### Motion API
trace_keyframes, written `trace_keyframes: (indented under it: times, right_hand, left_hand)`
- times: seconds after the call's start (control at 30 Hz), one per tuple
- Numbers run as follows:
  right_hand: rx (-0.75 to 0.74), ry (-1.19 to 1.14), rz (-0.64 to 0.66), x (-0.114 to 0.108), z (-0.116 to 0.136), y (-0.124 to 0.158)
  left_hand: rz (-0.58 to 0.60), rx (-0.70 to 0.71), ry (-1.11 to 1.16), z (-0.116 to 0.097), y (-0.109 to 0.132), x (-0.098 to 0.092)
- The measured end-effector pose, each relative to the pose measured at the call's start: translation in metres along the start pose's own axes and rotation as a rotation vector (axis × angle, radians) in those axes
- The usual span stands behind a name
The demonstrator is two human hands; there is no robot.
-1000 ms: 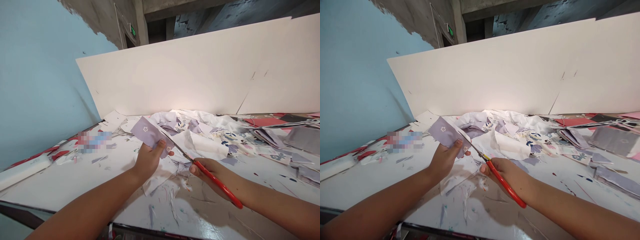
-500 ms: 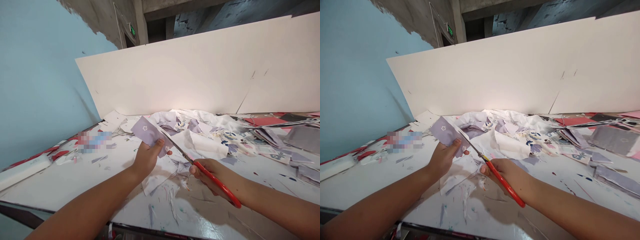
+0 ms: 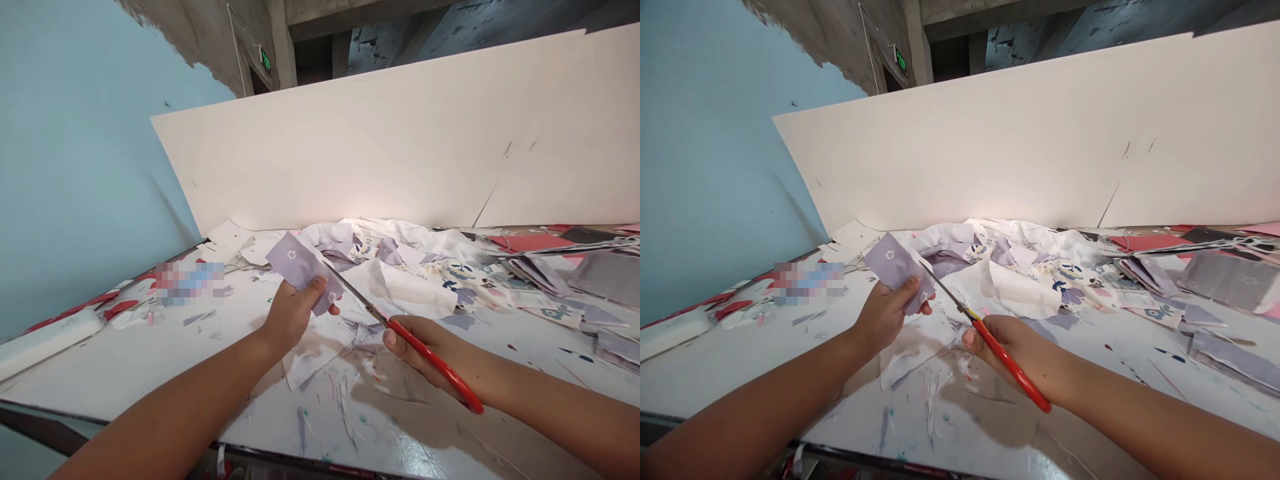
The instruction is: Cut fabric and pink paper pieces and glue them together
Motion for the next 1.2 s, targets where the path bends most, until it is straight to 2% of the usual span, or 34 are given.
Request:
trace_keyframes:
  times: [0.13,0.27,0.5,0.63,0.8,1.0,1.2]
  right_hand:
    - [-0.102,0.111,0.093,0.003,0.013,0.007]
    - [-0.12,0.135,0.124,0.005,0.013,0.008]
    - [-0.125,0.094,0.105,0.007,0.008,0.005]
    - [-0.148,0.073,0.048,0.007,0.004,0.001]
    - [-0.131,0.036,0.046,0.01,0.004,0.0]
    - [-0.147,0.025,0.01,0.007,0.004,-0.001]
    - [-0.039,-0.091,0.004,0.007,-0.006,-0.004]
  left_hand:
    - [0.021,-0.009,0.019,0.001,0.0,0.001]
    - [0.041,-0.021,0.012,0.0,0.001,0.003]
    - [0.072,-0.029,0.008,0.002,0.002,0.008]
    - [0.122,-0.021,0.007,0.001,0.005,0.013]
    - [0.169,-0.057,0.0,0.001,0.008,0.018]
    - [0.161,-0.052,-0.008,0.001,0.008,0.019]
    - [0.155,-0.043,-0.004,0.001,0.008,0.018]
Point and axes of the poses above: each hand's wrist, its own y-axis away from the middle knuckle, its own x-axis out of the palm, z = x × y, the point moved 7 cm from there along -y, towards the middle knuckle, and after that the axes turned 12 degrees about -y, right-handed, at the moved point
